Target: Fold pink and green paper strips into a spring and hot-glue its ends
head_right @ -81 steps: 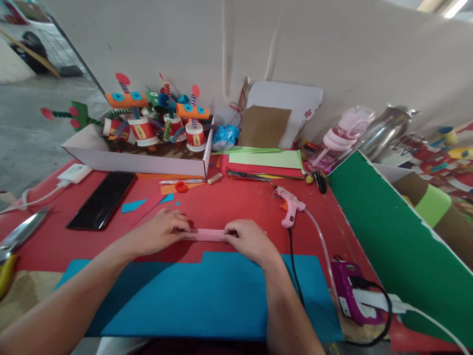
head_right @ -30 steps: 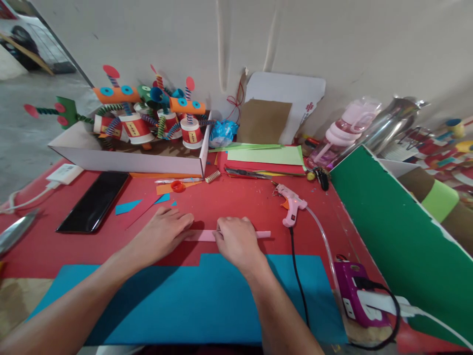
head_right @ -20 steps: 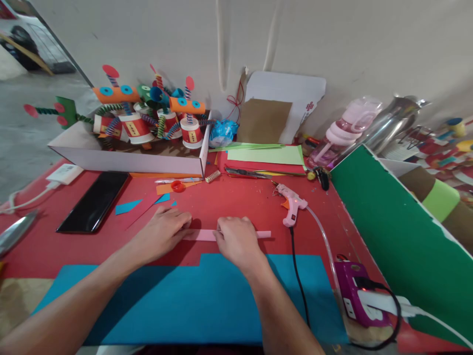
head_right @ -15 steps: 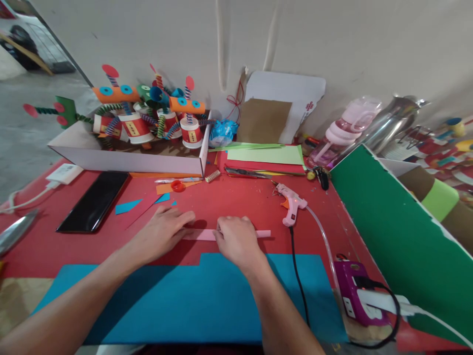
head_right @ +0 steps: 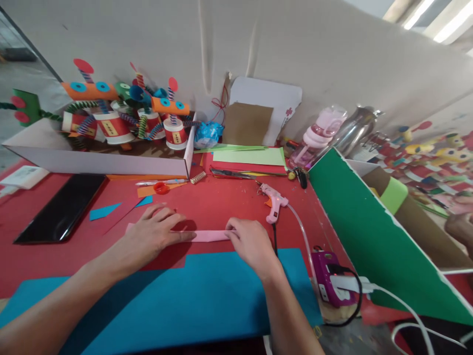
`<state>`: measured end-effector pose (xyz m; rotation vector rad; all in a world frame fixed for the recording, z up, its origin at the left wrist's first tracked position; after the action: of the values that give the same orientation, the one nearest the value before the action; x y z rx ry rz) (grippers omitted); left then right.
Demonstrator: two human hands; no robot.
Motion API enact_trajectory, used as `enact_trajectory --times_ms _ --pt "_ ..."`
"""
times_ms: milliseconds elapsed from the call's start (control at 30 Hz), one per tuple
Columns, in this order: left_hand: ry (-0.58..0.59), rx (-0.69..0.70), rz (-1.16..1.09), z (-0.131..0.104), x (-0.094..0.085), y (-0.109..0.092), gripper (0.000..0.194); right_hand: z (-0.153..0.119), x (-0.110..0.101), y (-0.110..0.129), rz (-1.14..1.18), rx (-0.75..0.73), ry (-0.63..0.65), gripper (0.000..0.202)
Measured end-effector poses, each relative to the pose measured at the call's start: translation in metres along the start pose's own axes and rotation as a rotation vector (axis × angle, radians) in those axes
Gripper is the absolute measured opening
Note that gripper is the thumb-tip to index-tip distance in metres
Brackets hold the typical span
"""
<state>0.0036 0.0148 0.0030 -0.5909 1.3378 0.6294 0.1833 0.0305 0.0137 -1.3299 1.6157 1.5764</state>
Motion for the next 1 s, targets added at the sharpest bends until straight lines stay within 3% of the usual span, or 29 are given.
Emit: enact_trajectory --times_ms 167,333,433,633,1000 --pt "0.017 -0.002 0.017 0.002 -0.003 -0.004 0.034 -0.013 -0.002 -0.024 0.189 0.064 -0.087 0.011" --pt "0.026 -0.009 0.015 0.002 -0.005 -0.006 0.033 -0.017 -0.003 -0.026 0.133 -0.003 -0.16 0.012" --pt "0.032 -0.006 0.012 0.001 -0.005 -0.006 0.034 -0.017 -0.004 -0.028 0.144 -0.012 -0.151 0.013" --pt "0.041 0.005 0.01 0.0 -0.003 -0.005 0.036 -0.016 -0.002 -0.04 0.201 0.115 -0.12 0.012" --pt "0.072 0.036 -0.042 -0.003 0.003 -0.015 0.044 -0.016 0.002 -0.038 -0.082 0.16 -0.13 0.008"
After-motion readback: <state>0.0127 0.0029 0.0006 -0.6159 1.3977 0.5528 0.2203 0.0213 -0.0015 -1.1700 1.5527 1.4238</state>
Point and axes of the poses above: each hand's wrist, its own z-axis towards the middle knuckle, its own x-axis out of the palm, y = z × x, the point moved 7 cm from there along z, towards the middle knuckle, and after that the axes turned 4 degrees about -y, right-handed, at the moved point
